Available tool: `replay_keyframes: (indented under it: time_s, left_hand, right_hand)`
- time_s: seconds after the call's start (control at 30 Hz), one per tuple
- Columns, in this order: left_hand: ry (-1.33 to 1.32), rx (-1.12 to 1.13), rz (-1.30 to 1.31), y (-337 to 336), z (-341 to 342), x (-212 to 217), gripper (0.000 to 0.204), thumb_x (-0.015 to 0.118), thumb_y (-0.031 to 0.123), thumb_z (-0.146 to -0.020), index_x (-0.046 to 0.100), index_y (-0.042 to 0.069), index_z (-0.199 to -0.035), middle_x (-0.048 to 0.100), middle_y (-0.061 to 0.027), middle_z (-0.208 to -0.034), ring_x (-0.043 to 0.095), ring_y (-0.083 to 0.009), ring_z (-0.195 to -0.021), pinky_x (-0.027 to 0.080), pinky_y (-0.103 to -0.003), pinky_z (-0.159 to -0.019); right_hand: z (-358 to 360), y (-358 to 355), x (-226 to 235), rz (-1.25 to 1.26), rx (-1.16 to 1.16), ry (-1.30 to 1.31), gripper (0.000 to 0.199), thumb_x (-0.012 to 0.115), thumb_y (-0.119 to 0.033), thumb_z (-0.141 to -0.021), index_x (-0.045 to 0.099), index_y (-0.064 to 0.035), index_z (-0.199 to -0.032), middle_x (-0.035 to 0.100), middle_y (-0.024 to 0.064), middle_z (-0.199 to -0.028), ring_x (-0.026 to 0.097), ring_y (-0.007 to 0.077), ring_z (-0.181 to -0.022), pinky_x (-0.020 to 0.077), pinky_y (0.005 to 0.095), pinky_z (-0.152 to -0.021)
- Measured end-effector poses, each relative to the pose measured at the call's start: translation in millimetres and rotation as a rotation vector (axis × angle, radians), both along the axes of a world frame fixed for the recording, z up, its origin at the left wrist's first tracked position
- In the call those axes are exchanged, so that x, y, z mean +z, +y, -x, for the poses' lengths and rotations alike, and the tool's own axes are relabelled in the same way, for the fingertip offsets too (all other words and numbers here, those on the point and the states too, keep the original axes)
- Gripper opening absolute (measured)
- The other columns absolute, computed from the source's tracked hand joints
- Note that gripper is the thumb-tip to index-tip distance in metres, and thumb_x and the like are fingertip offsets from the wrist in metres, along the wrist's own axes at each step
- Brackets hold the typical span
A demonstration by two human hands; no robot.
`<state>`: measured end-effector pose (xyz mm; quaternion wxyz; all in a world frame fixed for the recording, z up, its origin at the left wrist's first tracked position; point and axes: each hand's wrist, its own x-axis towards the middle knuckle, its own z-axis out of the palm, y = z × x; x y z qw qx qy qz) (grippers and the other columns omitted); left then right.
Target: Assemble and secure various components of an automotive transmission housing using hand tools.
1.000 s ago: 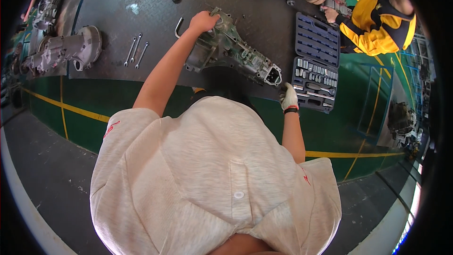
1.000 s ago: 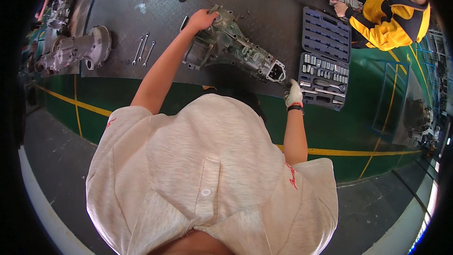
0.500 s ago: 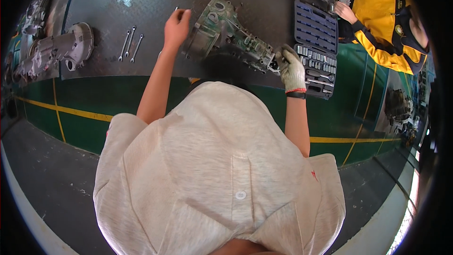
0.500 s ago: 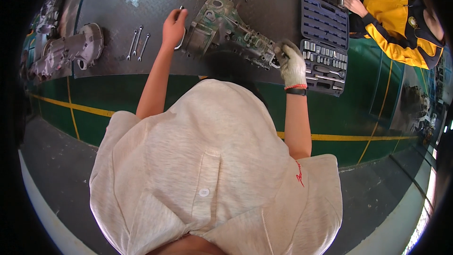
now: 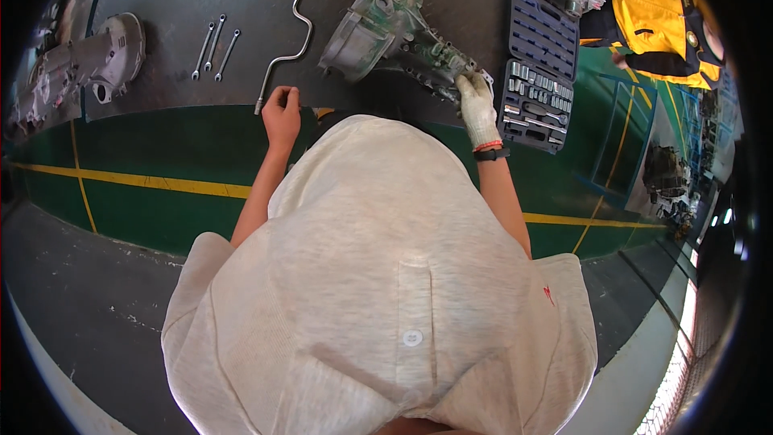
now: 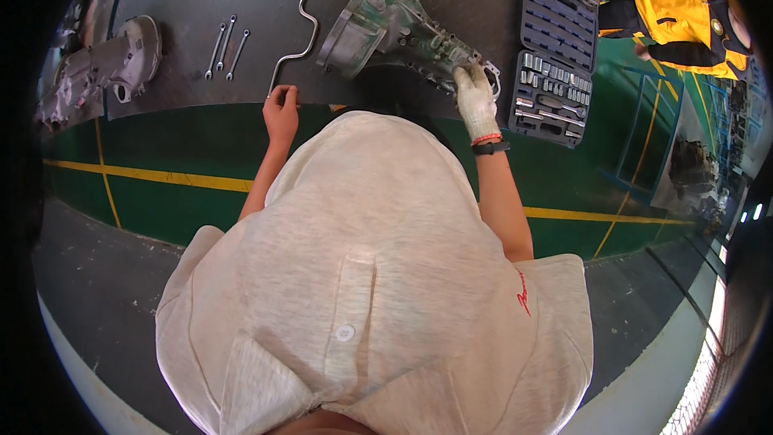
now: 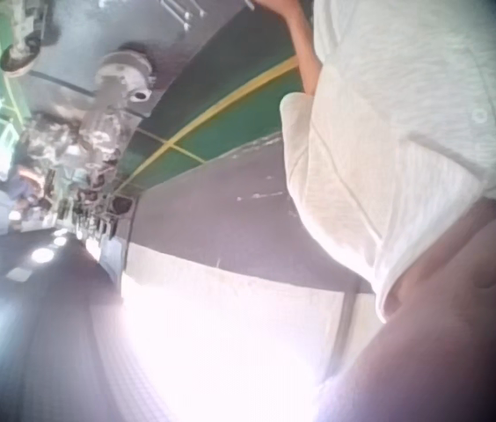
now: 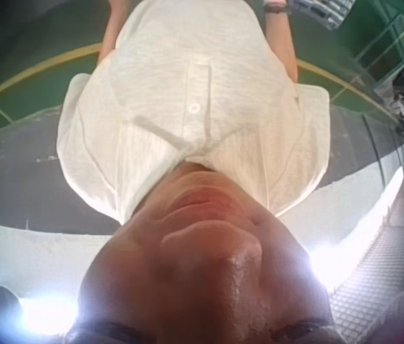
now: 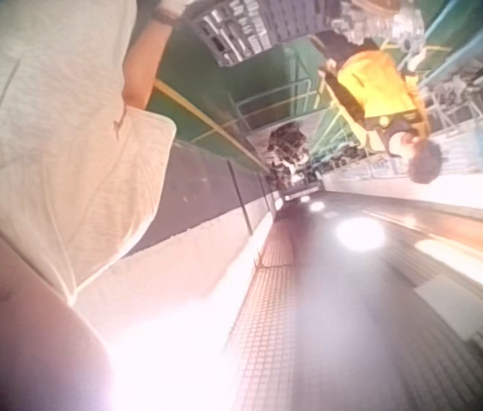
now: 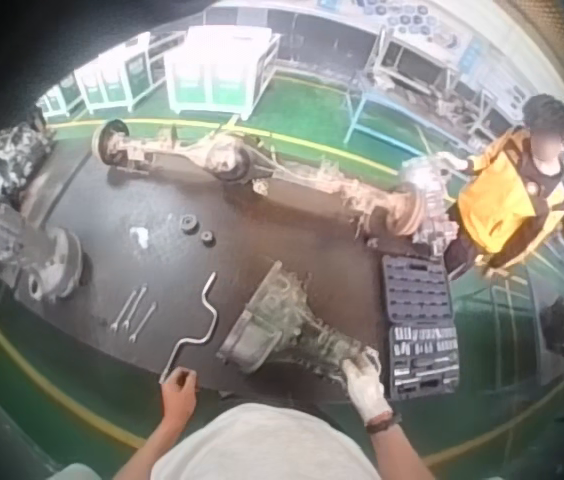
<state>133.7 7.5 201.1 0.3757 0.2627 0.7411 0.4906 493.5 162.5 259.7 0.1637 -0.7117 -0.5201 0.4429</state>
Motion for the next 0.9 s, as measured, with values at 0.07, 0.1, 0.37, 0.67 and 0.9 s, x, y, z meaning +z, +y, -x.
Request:
replay_keyframes:
  time_s: [0.07,0.1,0.37,0.67,0.9]
  left_hand:
    - [0.047,0.025,0.045,-12,8,-21,0.022,0.064,0.017,-0.099,0.066,-0.004,-0.092,0.062,-0.0038,-0.071,0.056,-0.0081,-0.066,0.045,-0.026,-0.063]
    - [0.097,0.040,0.090,-17,15,-31,0.022,0.065,0.018,-0.098,0.067,-0.004,-0.093,0.064,-0.0051,-0.073,0.057,-0.0085,-0.067,0.047,-0.027,-0.064]
    - [0.173,-0.027,0.209,-10,68,-63,0.030,0.065,0.028,-0.096,0.070,-0.001,-0.100,0.071,-0.0141,-0.081,0.070,-0.0242,-0.076,0.052,-0.035,-0.074]
    - [0.712,-0.039,0.164,17,87,-72,0.033,0.068,0.025,-0.089,0.067,0.002,-0.112,0.069,-0.0156,-0.105,0.066,-0.0329,-0.101,0.052,-0.044,-0.087]
    - [0.917,-0.315,0.423,57,72,-119,0.051,0.074,0.030,-0.081,0.061,0.006,-0.124,0.063,-0.0161,-0.118,0.061,-0.0360,-0.112,0.052,-0.047,-0.093]
  right_hand:
    - [16,-3,27,0.136,0.115,0.021,0.035,0.066,-0.032,-0.096,0.066,-0.0036,-0.117,0.063,0.0014,-0.085,0.057,0.0099,-0.068,0.0450,0.0246,-0.056]
    - [20,-7,28,0.136,0.115,0.015,0.035,0.066,-0.032,-0.096,0.066,-0.0036,-0.117,0.063,0.0014,-0.085,0.057,0.0099,-0.068,0.0450,0.0246,-0.056]
    - [47,-9,3,0.023,0.025,0.118,0.027,0.071,-0.014,-0.089,0.072,0.0028,-0.111,0.075,0.0104,-0.089,0.071,0.0142,-0.075,0.0548,0.0279,-0.068]
    - [12,60,30,-0.136,-0.049,0.072,0.031,0.072,-0.018,-0.091,0.072,0.0019,-0.115,0.076,0.0159,-0.106,0.075,0.0221,-0.089,0.0579,0.0331,-0.082]
    - [5,135,-9,-0.098,0.420,-0.359,0.037,0.071,-0.036,-0.088,0.075,-0.0088,-0.113,0.074,0.0153,-0.114,0.069,0.0311,-0.110,0.0521,0.0379,-0.097]
